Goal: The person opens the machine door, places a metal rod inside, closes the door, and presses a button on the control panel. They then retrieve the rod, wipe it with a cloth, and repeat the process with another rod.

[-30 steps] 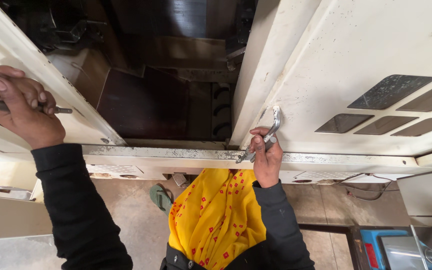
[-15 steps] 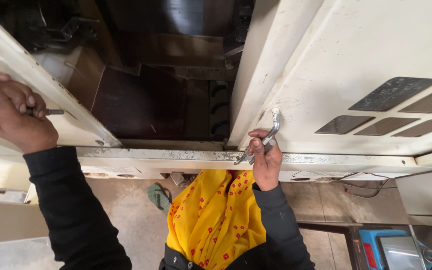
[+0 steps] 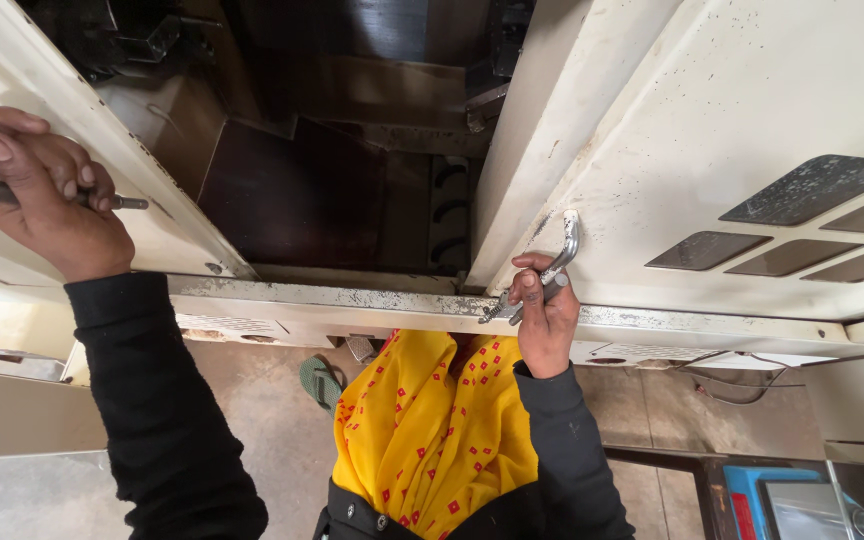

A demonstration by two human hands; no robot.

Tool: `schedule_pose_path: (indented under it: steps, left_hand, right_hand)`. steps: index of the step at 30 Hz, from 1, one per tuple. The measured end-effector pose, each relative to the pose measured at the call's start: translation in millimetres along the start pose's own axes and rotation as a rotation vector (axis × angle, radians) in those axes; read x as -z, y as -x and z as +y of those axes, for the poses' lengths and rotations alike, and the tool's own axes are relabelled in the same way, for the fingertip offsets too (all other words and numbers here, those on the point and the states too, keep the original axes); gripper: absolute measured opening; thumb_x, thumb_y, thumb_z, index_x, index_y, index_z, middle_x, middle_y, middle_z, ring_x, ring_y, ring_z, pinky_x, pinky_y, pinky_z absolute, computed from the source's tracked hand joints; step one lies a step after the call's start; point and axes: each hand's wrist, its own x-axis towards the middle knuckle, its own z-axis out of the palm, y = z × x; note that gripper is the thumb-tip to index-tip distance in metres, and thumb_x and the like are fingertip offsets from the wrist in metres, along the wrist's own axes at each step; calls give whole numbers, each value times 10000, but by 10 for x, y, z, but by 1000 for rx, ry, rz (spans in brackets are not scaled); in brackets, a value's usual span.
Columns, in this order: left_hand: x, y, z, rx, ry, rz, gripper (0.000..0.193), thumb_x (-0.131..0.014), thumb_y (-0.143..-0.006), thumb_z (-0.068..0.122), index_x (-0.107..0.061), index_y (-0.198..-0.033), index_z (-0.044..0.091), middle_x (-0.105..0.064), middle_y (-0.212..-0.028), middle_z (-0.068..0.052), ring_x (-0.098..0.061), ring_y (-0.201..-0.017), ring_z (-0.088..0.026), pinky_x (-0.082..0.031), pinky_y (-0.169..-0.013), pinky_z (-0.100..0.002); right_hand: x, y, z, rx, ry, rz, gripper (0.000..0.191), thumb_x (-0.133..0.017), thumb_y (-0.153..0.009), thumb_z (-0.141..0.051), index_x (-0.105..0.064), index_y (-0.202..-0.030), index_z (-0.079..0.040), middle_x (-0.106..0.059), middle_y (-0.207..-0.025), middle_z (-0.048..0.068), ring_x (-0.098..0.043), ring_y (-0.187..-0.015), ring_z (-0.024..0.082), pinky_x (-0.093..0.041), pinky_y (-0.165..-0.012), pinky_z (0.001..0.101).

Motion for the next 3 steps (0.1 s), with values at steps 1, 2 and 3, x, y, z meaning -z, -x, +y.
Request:
schedule_pose_path:
  steps: [1,2,3]
  left_hand:
    - [-22,6,11,3,8,9,498,-584,-1193,505,-504,-1141,16,-334,-677,-28,-382,-558,-131,-327,-509,-259]
    - [-63,-7,7,11,18,33,502,-603,-1192,505,-522,-1150,12,-353,-666,-31,-401,-553,-130,-330,-514,-263]
    - [-3,-53,84,7,9,28,502,-603,-1192,505,-522,-1150,12,-353,-666,-31,-401,-553,-130,-330,-514,-263]
  right_hand:
    - [-37,-22,-91,0,9,1,243,-548,-1102,-222,-616,-1182,-3,-539,-821,-6,-510,-765,83,-468,-722,257]
    - [-78,-63,-209,-3,16,9,251,-551,-1110,-235,-620,-1189,-7,-544,-825,0,-509,-770,88,-465,-728,260]
    - [-163,-89,-341,-12,12,18,259,-554,-1118,-248,-623,-1197,-11,-549,-830,6,-509,-775,93,-462,-733,262]
